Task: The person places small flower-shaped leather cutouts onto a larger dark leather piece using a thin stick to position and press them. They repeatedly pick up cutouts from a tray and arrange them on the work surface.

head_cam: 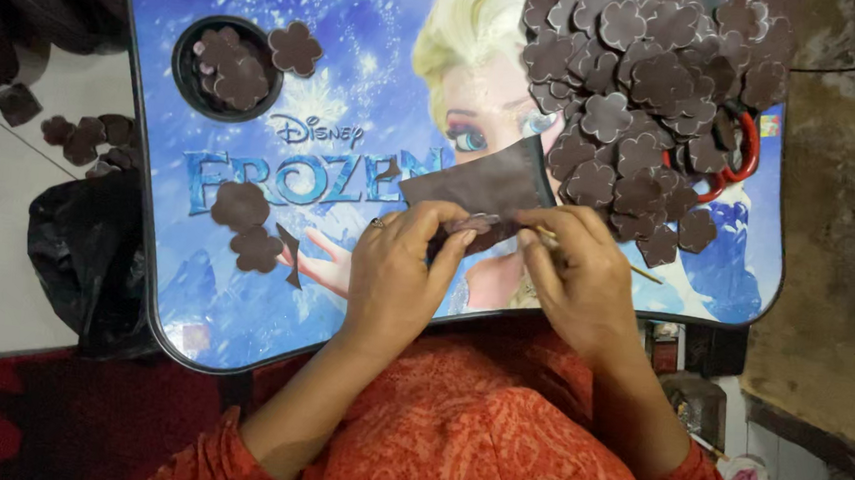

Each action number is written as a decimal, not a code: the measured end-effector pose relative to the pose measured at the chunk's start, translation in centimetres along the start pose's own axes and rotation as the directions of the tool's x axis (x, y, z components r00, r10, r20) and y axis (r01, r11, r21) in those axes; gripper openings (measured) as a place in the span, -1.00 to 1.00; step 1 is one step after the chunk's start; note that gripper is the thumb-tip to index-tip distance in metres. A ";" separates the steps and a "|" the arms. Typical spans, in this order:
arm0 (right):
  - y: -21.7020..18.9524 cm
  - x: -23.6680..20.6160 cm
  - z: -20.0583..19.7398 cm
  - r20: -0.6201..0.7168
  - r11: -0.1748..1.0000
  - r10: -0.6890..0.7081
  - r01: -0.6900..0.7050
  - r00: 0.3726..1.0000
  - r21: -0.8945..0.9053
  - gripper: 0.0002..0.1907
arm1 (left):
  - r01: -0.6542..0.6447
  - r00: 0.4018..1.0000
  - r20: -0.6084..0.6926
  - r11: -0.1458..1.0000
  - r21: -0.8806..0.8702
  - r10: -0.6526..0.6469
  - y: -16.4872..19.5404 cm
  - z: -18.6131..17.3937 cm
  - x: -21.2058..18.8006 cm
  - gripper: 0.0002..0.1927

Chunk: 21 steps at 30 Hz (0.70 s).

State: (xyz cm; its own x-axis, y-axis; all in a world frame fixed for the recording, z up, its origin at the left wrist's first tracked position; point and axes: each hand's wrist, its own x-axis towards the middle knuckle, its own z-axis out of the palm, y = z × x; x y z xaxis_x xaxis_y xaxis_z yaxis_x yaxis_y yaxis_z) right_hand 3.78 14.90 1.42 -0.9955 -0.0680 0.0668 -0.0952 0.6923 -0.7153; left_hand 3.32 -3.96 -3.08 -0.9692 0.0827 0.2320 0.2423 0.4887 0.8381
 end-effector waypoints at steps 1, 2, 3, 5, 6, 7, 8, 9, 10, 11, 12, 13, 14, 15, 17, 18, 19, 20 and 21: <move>-0.2 0.1 -0.1 0.000 0.999 -0.032 0.032 1.000 0.024 -0.83 | 0.021 1.000 0.009 0.999 -0.026 -0.021 0.1 0.0 0.1 -0.82; -0.4 0.3 -0.1 0.016 0.999 -0.018 0.017 1.000 0.043 -0.82 | 0.042 0.999 0.020 0.998 -0.051 -0.041 0.1 -0.1 0.2 -0.81; -0.6 0.5 -0.1 0.034 0.998 -0.006 0.004 0.999 0.063 -0.81 | 0.053 0.999 0.017 0.998 -0.046 -0.052 0.1 -0.1 0.4 -0.80; -0.8 0.8 -0.2 0.052 0.998 -0.009 0.005 0.999 0.064 -0.79 | 0.080 0.997 0.010 0.996 -0.037 -0.079 0.2 -0.3 0.5 -0.79; -0.8 1.0 -0.2 0.049 0.999 -0.023 0.021 0.999 0.044 -0.78 | 0.079 0.997 0.000 0.995 -0.057 -0.080 0.3 -0.3 0.7 -0.80; -0.9 1.1 -0.1 0.047 0.999 -0.038 0.037 0.998 0.024 -0.77 | 0.079 0.997 -0.011 0.994 -0.076 -0.080 0.3 -0.5 0.8 -0.81; -0.9 1.3 -0.1 0.040 0.999 -0.024 0.025 0.999 -0.024 -0.75 | 0.081 0.996 -0.023 0.992 -0.094 -0.084 0.3 -0.6 0.8 -0.82; -0.9 1.3 -0.3 0.035 0.997 -0.011 0.013 0.999 -0.073 -0.73 | 0.097 0.994 -0.037 0.986 -0.135 -0.103 0.4 -0.7 0.8 -0.83; -0.9 1.4 -0.3 0.030 0.993 0.003 0.001 1.000 -0.122 -0.71 | 0.111 0.991 -0.050 0.978 -0.177 -0.122 0.4 -0.8 0.7 -0.83; -1.0 1.5 -0.2 0.021 0.993 0.004 -0.001 1.000 -0.120 -0.72 | 0.122 0.988 -0.063 0.968 -0.217 -0.139 0.4 -1.0 0.8 -0.83; -1.1 1.7 -0.1 0.012 0.993 0.003 -0.002 1.000 -0.117 -0.72 | 0.140 0.985 -0.066 0.956 -0.258 -0.162 0.3 -1.1 0.9 -0.83; -1.2 1.8 0.1 0.006 0.994 0.005 -0.004 1.000 -0.114 -0.71 | 0.161 0.980 -0.066 0.941 -0.298 -0.189 0.2 -1.3 0.9 -0.83; -1.4 1.8 0.2 0.016 0.993 -0.019 0.021 1.000 -0.115 -0.68 | 0.184 0.974 -0.063 0.922 -0.340 -0.218 0.2 -1.4 0.8 -0.83; -1.6 1.7 0.3 0.023 0.992 -0.044 0.047 0.999 -0.118 -0.65 | 0.178 0.975 -0.059 0.917 -0.358 -0.212 0.2 -1.4 0.8 -0.83; -2.1 1.8 0.7 0.037 0.988 -0.060 0.064 0.998 -0.143 -0.63 | 0.155 0.980 -0.058 0.908 -0.390 -0.192 0.1 -1.6 1.0 -0.84; -2.3 1.8 0.9 0.047 0.985 -0.048 0.055 0.998 -0.164 -0.64 | 0.157 0.980 -0.058 0.924 -0.349 -0.189 0.0 -1.7 1.0 -0.84; -2.4 1.7 1.1 0.058 0.982 -0.034 0.044 0.998 -0.186 -0.66 | 0.160 0.981 -0.057 0.938 -0.308 -0.186 0.0 -1.7 1.0 -0.84; -2.4 1.8 1.1 0.065 0.986 -0.030 0.040 0.997 -0.159 -0.65 | 0.162 0.982 -0.055 0.950 -0.267 -0.183 0.0 -1.8 0.9 -0.84; -2.2 1.9 1.1 0.070 0.990 -0.026 0.035 0.997 -0.134 -0.65 | 0.153 0.982 -0.066 0.956 -0.249 -0.175 0.0 -1.8 1.0 -0.84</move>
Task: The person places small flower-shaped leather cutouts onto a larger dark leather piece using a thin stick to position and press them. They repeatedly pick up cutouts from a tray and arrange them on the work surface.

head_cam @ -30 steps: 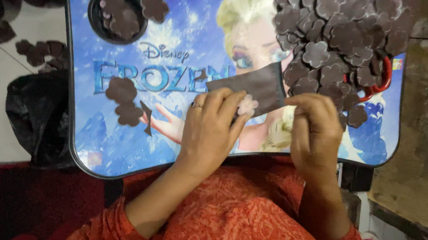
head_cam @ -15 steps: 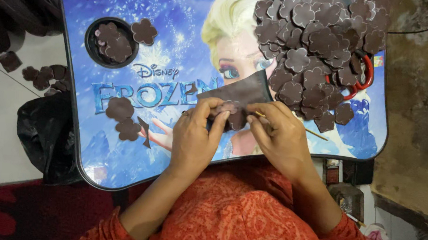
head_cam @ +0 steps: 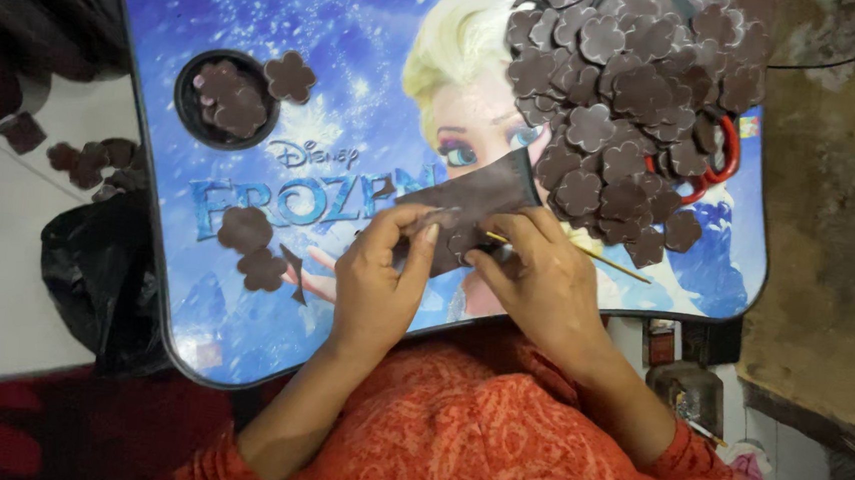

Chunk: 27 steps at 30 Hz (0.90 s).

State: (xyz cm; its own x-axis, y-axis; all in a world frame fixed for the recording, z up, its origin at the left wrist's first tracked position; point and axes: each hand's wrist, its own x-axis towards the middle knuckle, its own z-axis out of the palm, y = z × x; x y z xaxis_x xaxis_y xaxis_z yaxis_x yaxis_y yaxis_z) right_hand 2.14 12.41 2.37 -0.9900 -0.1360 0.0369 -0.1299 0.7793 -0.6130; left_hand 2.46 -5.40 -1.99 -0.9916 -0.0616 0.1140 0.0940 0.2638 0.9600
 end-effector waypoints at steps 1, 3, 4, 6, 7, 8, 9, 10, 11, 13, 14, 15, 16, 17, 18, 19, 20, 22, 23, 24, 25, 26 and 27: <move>0.3 0.1 -0.1 0.000 1.000 0.006 -0.006 1.000 0.021 -0.65 | -0.015 1.000 -0.005 1.000 0.013 0.015 0.0 0.2 0.1 -0.84; 1.0 0.2 -0.1 -0.022 0.999 -0.020 0.021 1.000 0.028 -0.70 | -0.015 1.000 0.013 1.000 0.013 0.014 0.2 0.5 0.3 -0.84; 1.3 0.0 -0.1 -0.026 0.999 -0.033 0.034 0.999 0.034 -0.73 | 0.007 1.000 0.027 1.000 0.008 -0.007 0.3 0.4 0.2 -0.85; 2.1 -0.3 -0.3 -0.015 0.982 0.050 -0.046 0.999 0.182 -0.79 | -0.025 0.999 0.046 0.999 0.042 0.023 0.5 0.3 0.3 -0.85; 2.5 -0.3 -0.5 -0.006 0.963 0.083 -0.079 0.996 0.257 -0.82 | -0.079 0.996 0.052 0.994 0.080 0.075 0.6 0.1 0.5 -0.84; 3.1 -0.2 -0.9 -0.020 0.949 0.143 -0.132 0.989 0.287 -0.82 | -0.129 0.991 0.058 0.984 0.120 0.123 0.7 0.0 0.6 -0.83; 3.9 0.0 -1.7 -0.027 0.930 0.201 -0.182 0.979 0.318 -0.83 | -0.122 0.992 0.055 0.986 0.111 0.117 0.8 0.0 0.6 -0.83; 4.7 0.2 -2.7 -0.033 0.909 0.257 -0.230 0.966 0.348 -0.83 | -0.116 0.992 0.051 0.988 0.102 0.111 0.9 0.0 0.6 -0.83; 5.5 0.4 -3.7 -0.112 0.907 0.295 -0.241 0.949 0.345 -0.84 | -0.111 0.993 0.049 0.990 0.091 0.107 1.0 0.1 0.7 -0.82; 6.7 0.8 -5.7 -0.237 0.884 0.364 -0.254 0.901 0.392 -0.84 | -0.169 0.984 0.066 0.979 0.116 0.162 1.0 0.2 0.9 -0.82; 7.1 1.0 -6.3 -0.280 0.862 0.397 -0.251 0.874 0.440 -0.83 | -0.195 0.979 0.076 0.972 0.129 0.187 1.1 0.2 0.9 -0.82; 7.1 1.1 -6.5 -0.389 0.947 0.271 -0.170 0.881 0.273 -0.77 | -0.179 0.981 0.093 0.975 0.134 0.168 1.1 0.3 1.0 -0.81; 7.1 1.1 -6.9 -0.469 0.992 0.125 -0.093 0.874 0.090 -0.72 | -0.163 0.983 0.111 0.977 0.139 0.149 1.2 0.3 1.0 -0.81; 6.8 1.0 -7.1 -0.518 0.995 -0.034 -0.022 0.855 -0.101 -0.66 | -0.148 0.983 0.130 0.978 0.145 0.130 1.3 0.4 0.9 -0.80; 6.2 0.8 -6.9 -0.479 0.999 0.033 -0.043 0.877 -0.010 -0.66 | -0.130 0.985 0.134 0.984 0.124 0.113 1.4 0.4 0.8 -0.81; 5.4 0.3 -6.6 -0.435 0.995 0.092 -0.063 0.896 0.080 -0.67 | -0.114 0.986 0.134 0.988 0.105 0.099 1.6 0.4 0.8 -0.82; 4.5 0.0 -6.3 -0.383 0.982 0.145 -0.085 0.912 0.170 -0.67 | -0.099 0.987 0.133 0.991 0.088 0.087 1.7 0.3 0.9 -0.84; 3.1 -0.5 -5.8 -0.071 0.956 0.167 -0.143 0.983 0.255 -0.65 | -0.131 0.980 0.165 0.988 0.082 0.116 1.9 0.2 0.8 -0.85; 2.3 -0.7 -5.1 0.018 0.953 0.113 -0.114 0.993 0.280 -0.67 | -0.144 0.975 0.181 0.987 0.077 0.128 2.0 0.1 0.7 -0.86; 1.6 -0.8 -4.3 0.106 0.948 0.054 -0.084 0.993 0.307 -0.67 | -0.141 0.972 0.199 0.988 0.063 0.126 2.2 0.0 0.6 -0.86; 1.0 -0.7 -3.4 0.102 0.956 0.050 -0.077 0.993 0.284 -0.72 | -0.138 0.969 0.216 0.989 0.051 0.124 2.3 -0.2 0.5 -0.86; 0.5 -0.6 -2.5 0.099 0.963 0.046 -0.071 0.994 0.261 -0.76 | -0.134 0.965 0.232 0.990 0.040 0.122 2.4 -0.6 0.3 -0.86; 0.1 -0.6 -2.0 0.095 0.969 0.044 -0.065 0.995 0.237 -0.80 | -0.133 0.968 0.222 0.989 0.064 0.116 2.5 -1.0 0.2 -0.86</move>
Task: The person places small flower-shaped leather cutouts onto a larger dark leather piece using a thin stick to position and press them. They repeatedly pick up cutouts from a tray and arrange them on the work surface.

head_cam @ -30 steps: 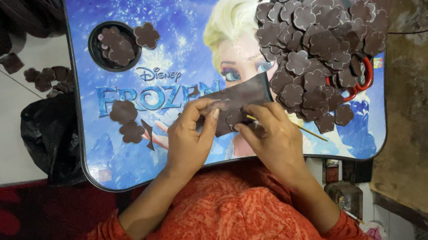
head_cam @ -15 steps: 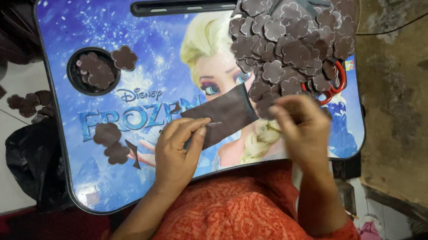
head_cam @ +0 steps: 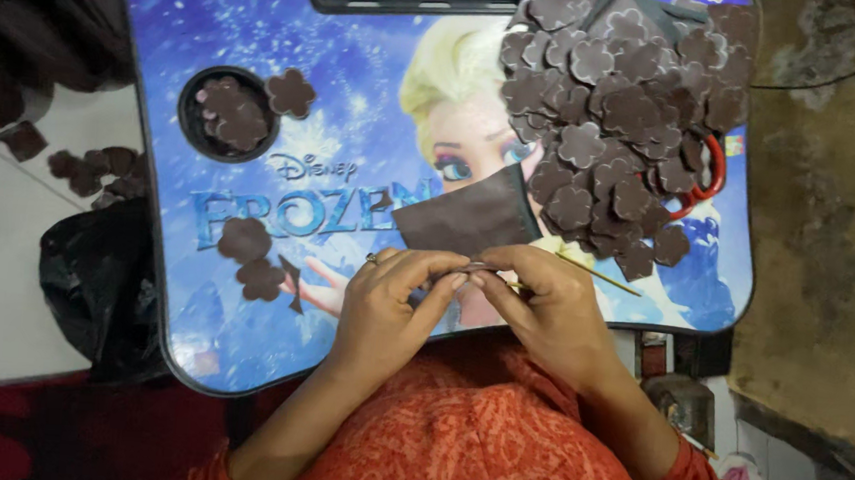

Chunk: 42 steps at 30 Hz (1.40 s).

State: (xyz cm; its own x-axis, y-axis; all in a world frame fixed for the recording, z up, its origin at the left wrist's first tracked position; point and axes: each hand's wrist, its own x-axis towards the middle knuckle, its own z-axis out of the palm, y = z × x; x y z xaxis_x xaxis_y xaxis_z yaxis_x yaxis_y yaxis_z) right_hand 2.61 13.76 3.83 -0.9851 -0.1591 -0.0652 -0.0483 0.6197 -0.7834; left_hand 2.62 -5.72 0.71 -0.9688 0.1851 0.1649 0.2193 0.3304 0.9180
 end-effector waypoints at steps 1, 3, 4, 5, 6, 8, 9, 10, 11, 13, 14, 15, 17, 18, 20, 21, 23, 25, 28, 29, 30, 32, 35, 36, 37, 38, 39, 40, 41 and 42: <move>-0.2 0.0 0.3 0.015 1.000 0.027 -0.027 1.000 -0.005 -0.80 | 0.005 1.000 -0.011 1.000 0.023 -0.004 0.0 -0.5 -0.2 -0.85; -0.5 0.4 0.7 0.053 0.998 0.069 -0.068 0.996 -0.014 -0.82 | -0.010 0.997 -0.072 0.996 0.088 0.016 -0.3 -1.8 -0.5 -0.84; -0.6 0.7 0.9 0.058 0.996 0.079 -0.077 0.995 -0.039 -0.83 | -0.021 0.992 -0.120 0.991 0.129 0.036 -0.5 -2.8 -0.8 -0.82; -0.8 1.0 1.0 0.065 0.994 0.089 -0.085 0.994 -0.063 -0.84 | -0.027 0.984 -0.167 0.985 0.172 0.056 -0.8 -3.9 -1.2 -0.80; -1.0 1.3 1.1 0.071 0.992 0.098 -0.092 0.993 -0.087 -0.84 | 0.019 0.973 -0.227 0.976 0.218 0.032 -1.1 -5.2 -1.7 -0.80; -1.4 1.7 1.2 0.079 0.997 0.053 -0.049 0.995 -0.059 -0.85 | 0.112 0.937 -0.349 0.946 0.303 0.001 -2.1 -8.0 -2.4 -0.79; -1.6 1.9 1.4 0.080 0.999 0.034 -0.031 0.996 -0.045 -0.85 | 0.170 0.916 -0.401 0.916 0.364 -0.010 -2.5 -9.3 -2.7 -0.81; -1.8 2.0 1.5 0.081 0.996 0.061 -0.056 0.995 -0.065 -0.86 | 0.226 0.894 -0.447 0.880 0.418 -0.018 -3.0 -10.6 -3.0 -0.82; -2.0 1.9 1.6 0.077 0.993 0.091 -0.084 0.993 -0.087 -0.86 | 0.281 0.872 -0.489 0.840 0.465 -0.021 -3.4 -11.6 -3.2 -0.84; -2.2 1.9 2.0 0.071 0.990 0.103 -0.096 0.992 -0.099 -0.86 | 0.303 0.875 -0.485 0.798 0.522 -0.015 -4.0 -13.1 -3.6 -0.78; -2.4 1.9 2.2 0.068 0.993 0.086 -0.079 0.994 -0.089 -0.85 | 0.314 0.875 -0.484 0.775 0.548 -0.012 -4.2 -13.7 -3.8 -0.75; -2.4 1.8 2.3 0.060 0.995 0.071 -0.066 0.996 -0.081 -0.85 | 0.333 0.875 -0.484 0.755 0.565 -0.024 -4.3 -13.9 -3.9 -0.71; -2.5 1.8 2.3 0.042 0.988 0.038 -0.031 0.998 -0.149 -0.83 | 0.362 0.878 -0.476 0.717 0.595 -0.048 -4.4 -13.7 -3.9 -0.62; -2.5 1.9 2.4 0.032 0.983 0.020 -0.014 0.999 -0.182 -0.82 | 0.363 0.880 -0.471 0.718 0.593 -0.057 -4.4 -13.7 -3.9 -0.64; -2.4 2.1 2.2 0.032 0.976 -0.050 0.056 0.998 -0.210 -0.83 | 0.360 0.888 -0.454 0.724 0.589 -0.073 -4.4 -13.6 -3.9 -0.67; -2.4 1.9 2.1 0.031 0.970 -0.079 0.084 0.996 -0.228 -0.83 | 0.352 0.889 -0.453 0.731 0.585 -0.066 -4.4 -13.6 -3.9 -0.69; -2.4 1.7 1.9 0.025 0.977 -0.050 0.054 0.998 -0.204 -0.84 | 0.332 0.894 -0.445 0.747 0.576 -0.053 -4.5 -13.7 -3.7 -0.74; -2.2 1.6 1.7 0.012 0.980 -0.060 0.061 0.998 -0.192 -0.84 | 0.334 0.892 -0.448 0.763 0.554 -0.065 -4.7 -14.0 -3.2 -0.85; -1.8 1.5 1.2 -0.035 0.976 -0.111 0.102 0.993 -0.191 -0.83 | 0.345 0.885 -0.453 0.800 0.491 -0.104 -4.7 -14.3 -2.2 -0.92; -1.6 1.5 1.0 -0.066 0.977 -0.109 0.095 0.992 -0.193 -0.83 | 0.345 0.886 -0.447 0.817 0.463 -0.122 -4.6 -14.1 -1.8 -0.92; -1.3 1.3 0.7 -0.098 0.977 -0.105 0.085 0.990 -0.195 -0.83 | 0.350 0.879 -0.454 0.843 0.408 -0.145 -4.3 -13.7 -1.5 -0.91; -0.8 1.1 0.0 -0.148 0.990 -0.074 0.055 0.986 -0.131 -0.83 | 0.358 0.863 -0.468 0.886 0.296 -0.192 -3.6 -12.8 -0.7 -0.89; 0.0 1.0 -0.5 -0.197 0.999 -0.046 0.051 0.979 0.016 -0.84 | 0.260 0.912 -0.328 0.965 0.001 -0.246 -2.6 -9.3 1.3 -0.83; 0.2 0.9 -0.7 -0.200 0.996 -0.040 0.056 0.979 0.073 -0.84 | 0.277 0.928 -0.260 0.961 0.002 -0.267 -2.1 -7.8 1.5 -0.83; 0.5 0.8 -0.8 -0.207 0.998 0.006 0.008 0.978 0.068 -0.82 | 0.291 0.939 -0.193 0.957 0.003 -0.285 -1.7 -6.3 1.8 -0.82; 0.9 0.8 -0.9 -0.216 0.997 0.052 -0.040 0.975 0.063 -0.81 | 0.293 0.946 -0.156 0.956 0.027 -0.285 -1.4 -4.9 2.2 -0.82; 1.2 0.7 -1.0 -0.227 0.994 0.103 -0.092 0.968 0.058 -0.80 | 0.294 0.951 -0.115 0.955 0.050 -0.287 -1.2 -3.5 2.6 -0.83; 1.5 0.5 -1.1 -0.230 0.995 0.095 -0.089 0.969 0.035 -0.80 | 0.296 0.954 -0.071 0.952 0.072 -0.292 -1.1 -2.5 2.7 -0.83; 1.8 0.5 -1.2 -0.229 0.996 0.087 -0.087 0.970 0.012 -0.81 | 0.275 0.961 -0.068 0.957 0.093 -0.269 -1.1 -1.9 2.5 -0.81; 2.1 0.4 -1.3 -0.228 0.997 0.078 -0.082 0.971 -0.010 -0.81 | 0.252 0.967 -0.067 0.961 0.113 -0.245 -1.1 -1.4 2.5 -0.80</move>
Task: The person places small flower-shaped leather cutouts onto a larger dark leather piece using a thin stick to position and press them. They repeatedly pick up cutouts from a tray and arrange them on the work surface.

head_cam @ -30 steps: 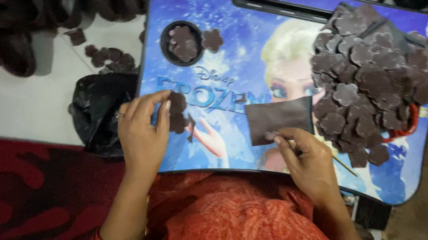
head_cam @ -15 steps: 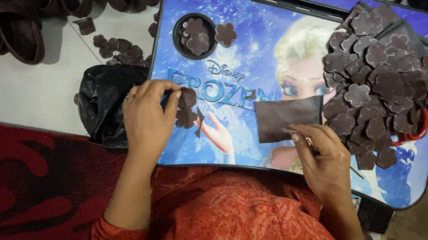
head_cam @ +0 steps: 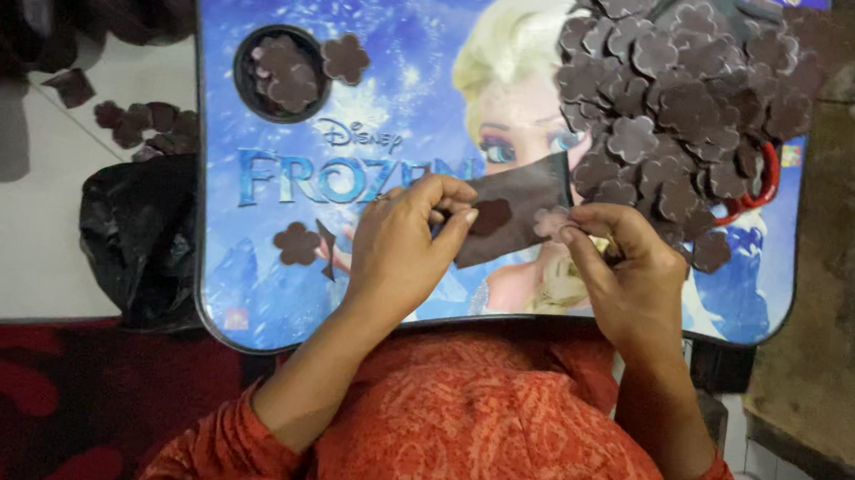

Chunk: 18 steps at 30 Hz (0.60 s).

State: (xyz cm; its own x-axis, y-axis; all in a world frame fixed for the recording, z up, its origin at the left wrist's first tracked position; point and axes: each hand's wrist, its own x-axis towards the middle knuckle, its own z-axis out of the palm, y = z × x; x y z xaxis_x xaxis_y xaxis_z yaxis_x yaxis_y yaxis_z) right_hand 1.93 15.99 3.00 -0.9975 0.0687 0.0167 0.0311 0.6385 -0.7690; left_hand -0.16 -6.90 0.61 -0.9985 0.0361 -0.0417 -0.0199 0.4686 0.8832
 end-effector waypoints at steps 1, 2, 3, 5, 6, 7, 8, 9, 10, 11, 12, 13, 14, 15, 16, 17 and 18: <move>0.3 0.0 -0.1 -0.003 1.000 0.023 -0.023 1.000 -0.011 -0.82 | -0.029 1.000 -0.005 0.999 0.021 0.029 0.0 0.4 0.1 -0.78; 0.5 0.2 -0.1 -0.005 0.999 0.044 -0.044 0.999 -0.017 -0.83 | -0.086 0.996 -0.008 0.995 0.056 0.087 -0.2 0.5 0.2 -0.73; 0.6 0.2 0.0 -0.001 0.998 0.065 -0.065 0.998 -0.023 -0.84 | -0.137 0.990 -0.011 0.986 0.091 0.139 -0.4 0.3 0.2 -0.69; 0.7 0.2 -0.2 0.008 0.999 0.045 -0.045 0.999 -0.026 -0.85 | -0.208 0.978 0.023 0.968 0.143 0.206 -0.7 -0.2 -0.1 -0.60; 0.7 0.4 -0.2 0.007 0.999 0.032 -0.031 0.999 -0.026 -0.85 | -0.237 0.971 0.059 0.958 0.159 0.230 -0.8 -0.4 -0.1 -0.55; 0.8 0.6 -0.1 0.011 0.999 0.035 -0.035 0.999 -0.019 -0.85 | -0.265 0.963 0.095 0.948 0.174 0.252 -0.9 -0.6 0.0 -0.50; 0.7 0.8 0.1 0.019 0.999 0.042 -0.042 0.999 -0.013 -0.85 | -0.269 0.962 0.096 0.944 0.193 0.255 -0.9 -0.6 -0.1 -0.52; 0.7 0.8 0.1 0.028 0.999 0.053 -0.053 0.998 -0.010 -0.85 | -0.270 0.962 0.098 0.940 0.209 0.255 -0.8 -0.5 -0.2 -0.53; 0.6 0.9 0.2 0.042 0.998 0.055 -0.054 0.998 -0.016 -0.85 | -0.274 0.961 0.103 0.936 0.221 0.257 -0.8 -0.3 -0.3 -0.55; 0.5 1.0 0.4 0.053 0.998 0.055 -0.054 0.997 -0.022 -0.85 | -0.272 0.962 0.103 0.935 0.226 0.255 -0.7 -0.2 -0.3 -0.56; 0.4 1.2 0.8 0.065 0.998 0.052 -0.051 0.997 -0.024 -0.86 | -0.270 0.962 0.100 0.934 0.234 0.253 -0.7 -0.1 -0.3 -0.56; 0.4 1.4 1.0 0.068 0.999 0.044 -0.042 0.997 -0.026 -0.86 | -0.265 0.964 0.094 0.933 0.243 0.250 -0.8 -0.1 -0.3 -0.57; 0.3 1.5 1.2 0.073 0.999 0.036 -0.034 0.997 -0.026 -0.86 | -0.266 0.964 0.078 0.932 0.246 0.255 -0.8 0.0 -0.4 -0.57; 0.2 1.6 1.4 0.076 0.999 0.032 -0.029 0.997 -0.028 -0.87 | -0.268 0.964 0.065 0.931 0.247 0.259 -0.8 0.1 -0.4 -0.57; 0.2 1.5 1.6 0.095 0.998 0.019 -0.024 0.995 0.053 -0.88 | -0.269 0.963 0.054 0.931 0.248 0.264 -0.9 0.2 -0.5 -0.57; 0.1 1.5 1.8 0.113 0.991 0.004 -0.020 0.994 0.134 -0.89 | -0.261 0.965 0.064 0.935 0.241 0.253 -1.0 0.2 -0.5 -0.57; 0.1 1.7 2.1 0.130 0.977 -0.015 -0.013 0.991 0.214 -0.90 | -0.253 0.967 0.072 0.938 0.236 0.243 -1.1 0.2 -0.5 -0.57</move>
State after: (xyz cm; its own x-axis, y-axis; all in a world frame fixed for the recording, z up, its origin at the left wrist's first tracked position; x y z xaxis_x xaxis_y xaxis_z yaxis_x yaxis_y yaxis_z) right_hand 0.15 14.57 1.67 -0.9976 -0.0414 -0.0552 0.0301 0.4583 -0.8883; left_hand 0.41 -7.21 -0.42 -0.9671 0.2120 0.1406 0.2460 0.6391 0.7287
